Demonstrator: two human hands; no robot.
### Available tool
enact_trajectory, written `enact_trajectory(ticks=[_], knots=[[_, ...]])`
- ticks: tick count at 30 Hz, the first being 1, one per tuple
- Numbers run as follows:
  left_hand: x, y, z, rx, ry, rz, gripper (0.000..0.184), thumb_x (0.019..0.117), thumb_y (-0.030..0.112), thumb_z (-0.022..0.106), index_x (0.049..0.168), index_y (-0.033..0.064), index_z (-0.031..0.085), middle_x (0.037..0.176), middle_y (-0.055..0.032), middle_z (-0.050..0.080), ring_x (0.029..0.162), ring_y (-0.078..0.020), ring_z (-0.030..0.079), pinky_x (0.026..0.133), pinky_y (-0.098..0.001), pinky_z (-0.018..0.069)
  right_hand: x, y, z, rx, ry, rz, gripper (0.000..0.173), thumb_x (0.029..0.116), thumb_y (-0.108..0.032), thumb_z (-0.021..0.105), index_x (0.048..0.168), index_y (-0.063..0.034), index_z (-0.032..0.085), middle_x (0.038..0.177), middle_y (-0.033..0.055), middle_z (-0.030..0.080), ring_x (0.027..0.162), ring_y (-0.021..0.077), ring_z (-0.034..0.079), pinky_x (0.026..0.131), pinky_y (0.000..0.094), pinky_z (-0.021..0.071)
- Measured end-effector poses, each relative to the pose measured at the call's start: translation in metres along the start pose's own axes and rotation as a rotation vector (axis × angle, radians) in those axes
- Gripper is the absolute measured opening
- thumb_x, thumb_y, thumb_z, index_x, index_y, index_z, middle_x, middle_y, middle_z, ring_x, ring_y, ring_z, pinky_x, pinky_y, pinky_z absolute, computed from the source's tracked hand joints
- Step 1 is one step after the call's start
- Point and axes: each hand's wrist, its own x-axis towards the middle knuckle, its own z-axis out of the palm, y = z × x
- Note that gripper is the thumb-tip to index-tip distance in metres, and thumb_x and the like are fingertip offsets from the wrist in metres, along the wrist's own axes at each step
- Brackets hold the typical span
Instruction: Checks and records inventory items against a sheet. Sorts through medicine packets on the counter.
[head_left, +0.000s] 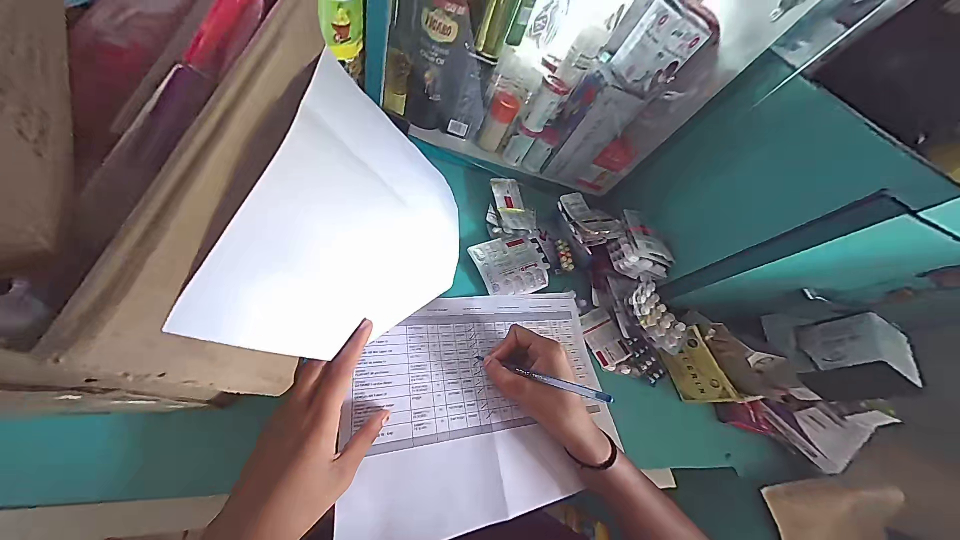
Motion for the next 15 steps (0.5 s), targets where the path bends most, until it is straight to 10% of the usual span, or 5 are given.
enact_trajectory(ticks=[10, 15], knots=[[0.001, -0.003, -0.001, -0.034, -0.016, 0.011, 0.079, 0.0848, 0.037, 0.067, 0.153, 0.0035, 0.043, 0.145, -0.0255, 0.053, 0.121, -0.0310, 0.062, 0.094, -0.0356, 0.0551, 0.000, -0.001, -0.001, 0.031, -0.031, -0.011, 0.007, 0.0841, -0.011, 0.067, 0.082, -0.0099, 0.061, 0.068, -0.0088, 0.062, 0.055, -0.0057, 0.055, 0.050, 0.0124, 0.0434], [0.000, -0.006, -0.009, -0.074, -0.071, 0.084, 0.072, 0.0891, 0.032, 0.069, 0.150, 0.0001, 0.045, 0.145, -0.0298, 0.052, 0.127, -0.0319, 0.057, 0.102, -0.0339, 0.0496, -0.012, -0.005, -0.005, 0.048, -0.025, -0.290, 0.013, 0.0917, -0.007, 0.064, 0.100, 0.0032, 0.066, 0.079, 0.0022, 0.068, 0.067, -0.0007, 0.063, 0.062, 0.0144, 0.0525]])
